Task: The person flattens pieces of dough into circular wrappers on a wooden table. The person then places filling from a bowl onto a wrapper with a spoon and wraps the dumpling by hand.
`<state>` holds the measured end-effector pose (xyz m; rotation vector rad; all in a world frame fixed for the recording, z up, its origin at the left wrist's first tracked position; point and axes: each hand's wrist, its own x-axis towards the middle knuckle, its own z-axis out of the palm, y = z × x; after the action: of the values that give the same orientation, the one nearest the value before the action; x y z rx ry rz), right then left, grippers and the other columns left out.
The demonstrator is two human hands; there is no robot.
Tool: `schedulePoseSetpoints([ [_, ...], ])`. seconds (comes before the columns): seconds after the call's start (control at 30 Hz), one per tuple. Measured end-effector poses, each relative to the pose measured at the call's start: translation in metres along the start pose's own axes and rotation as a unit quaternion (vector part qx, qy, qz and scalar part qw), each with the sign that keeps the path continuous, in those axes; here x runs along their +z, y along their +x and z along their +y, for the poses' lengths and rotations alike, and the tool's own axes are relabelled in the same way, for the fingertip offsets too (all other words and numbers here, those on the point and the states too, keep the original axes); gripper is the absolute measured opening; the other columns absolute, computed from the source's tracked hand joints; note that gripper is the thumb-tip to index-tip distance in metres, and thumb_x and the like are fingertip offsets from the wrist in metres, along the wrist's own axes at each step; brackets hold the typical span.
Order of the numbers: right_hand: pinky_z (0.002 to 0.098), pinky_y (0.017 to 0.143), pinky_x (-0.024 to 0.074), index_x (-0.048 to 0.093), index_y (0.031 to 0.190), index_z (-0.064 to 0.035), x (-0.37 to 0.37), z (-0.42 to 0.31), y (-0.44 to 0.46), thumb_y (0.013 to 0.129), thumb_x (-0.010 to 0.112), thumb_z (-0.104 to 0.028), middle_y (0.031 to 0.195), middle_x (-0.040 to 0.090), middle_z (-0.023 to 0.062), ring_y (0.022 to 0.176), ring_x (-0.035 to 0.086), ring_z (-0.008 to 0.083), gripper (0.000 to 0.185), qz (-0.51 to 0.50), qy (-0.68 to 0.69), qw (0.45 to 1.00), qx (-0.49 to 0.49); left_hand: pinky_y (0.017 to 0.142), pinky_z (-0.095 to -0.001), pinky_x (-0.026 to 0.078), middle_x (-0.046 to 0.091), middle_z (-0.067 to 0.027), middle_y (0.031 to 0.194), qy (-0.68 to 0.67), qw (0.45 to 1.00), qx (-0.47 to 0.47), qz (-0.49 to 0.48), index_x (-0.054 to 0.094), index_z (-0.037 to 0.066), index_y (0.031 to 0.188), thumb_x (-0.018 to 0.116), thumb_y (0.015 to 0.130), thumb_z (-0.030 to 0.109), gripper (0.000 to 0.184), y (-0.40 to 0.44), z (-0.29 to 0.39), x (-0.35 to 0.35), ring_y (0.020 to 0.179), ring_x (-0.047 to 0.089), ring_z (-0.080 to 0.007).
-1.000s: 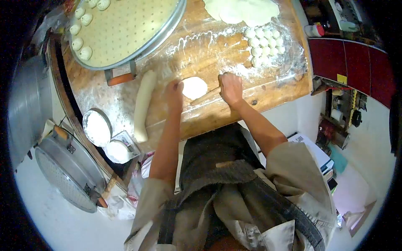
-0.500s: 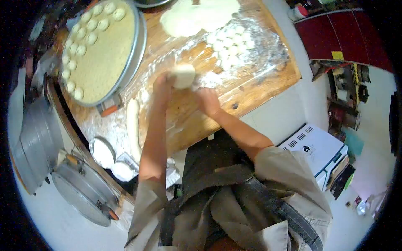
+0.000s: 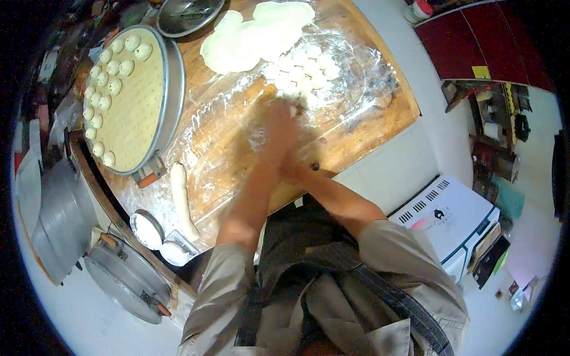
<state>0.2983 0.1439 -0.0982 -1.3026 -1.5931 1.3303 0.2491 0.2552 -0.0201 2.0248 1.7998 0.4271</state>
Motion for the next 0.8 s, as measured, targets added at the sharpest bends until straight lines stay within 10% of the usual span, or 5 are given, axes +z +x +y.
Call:
schedulePoseSetpoints([
  [0.07, 0.0437, 0.100, 0.0475, 0.062, 0.124, -0.0083, -0.026, -0.046, 0.013, 0.102, 0.057, -0.022, 0.115, 0.063, 0.0141, 0.113, 0.059, 0.0294, 0.027, 0.011, 0.013, 1.000, -0.008, 0.091, -0.0516, 0.050, 0.064, -0.0202, 0.115, -0.008, 0.995, 0.035, 0.092, 0.062, 0.005, 0.122, 0.077, 0.083, 0.019, 0.044, -0.014, -0.033, -0.017, 0.111, 0.061, -0.0388],
  [0.13, 0.0486, 0.100, 0.0472, 0.064, 0.123, -0.0094, -0.055, -0.095, 0.031, 0.096, 0.059, -0.017, 0.115, 0.065, 0.0133, 0.114, 0.060, 0.0324, 0.029, -0.292, -0.439, 0.850, 0.022, 0.092, -0.0502, 0.050, 0.065, -0.0209, 0.112, -0.024, 0.996, -0.022, 0.087, 0.063, 0.004, 0.119, 0.078, 0.080, 0.015, 0.043, -0.033, -0.063, -0.062, 0.110, 0.061, -0.0401],
  [0.33, 0.0509, 0.090, 0.0485, 0.070, 0.109, -0.0117, -0.046, -0.030, 0.017, 0.088, 0.061, -0.018, 0.110, 0.065, 0.0098, 0.105, 0.062, 0.0320, 0.023, -0.107, -0.398, 0.874, -0.256, 0.096, -0.0494, 0.048, 0.063, -0.0237, 0.119, 0.017, 0.986, -0.162, -0.021, 0.061, 0.004, 0.110, 0.080, 0.077, 0.018, 0.041, -0.087, -0.093, -0.120, 0.112, 0.058, -0.0442],
  [0.6, 0.0458, 0.084, 0.0459, 0.070, 0.106, -0.0136, -0.049, -0.055, 0.021, 0.086, 0.059, -0.021, 0.105, 0.064, 0.0094, 0.098, 0.059, 0.0280, 0.025, -0.183, -0.500, 0.828, -0.179, 0.121, -0.0609, 0.026, 0.033, -0.0245, 0.161, 0.143, 0.982, -0.051, 0.109, 0.048, 0.012, 0.152, 0.068, 0.090, 0.050, 0.075, -0.051, -0.116, -0.077, 0.149, 0.029, -0.0499],
  [0.8, 0.0452, 0.082, 0.0444, 0.070, 0.103, -0.0098, -0.067, -0.081, 0.041, 0.085, 0.061, -0.014, 0.095, 0.063, 0.0135, 0.096, 0.059, 0.0315, 0.021, -0.104, -0.376, 0.895, -0.218, 0.114, -0.0586, 0.036, 0.051, -0.0217, 0.146, 0.020, 0.985, -0.128, 0.113, 0.061, 0.015, 0.137, 0.070, 0.090, 0.035, 0.052, -0.063, -0.138, -0.058, 0.137, 0.046, -0.0442],
])
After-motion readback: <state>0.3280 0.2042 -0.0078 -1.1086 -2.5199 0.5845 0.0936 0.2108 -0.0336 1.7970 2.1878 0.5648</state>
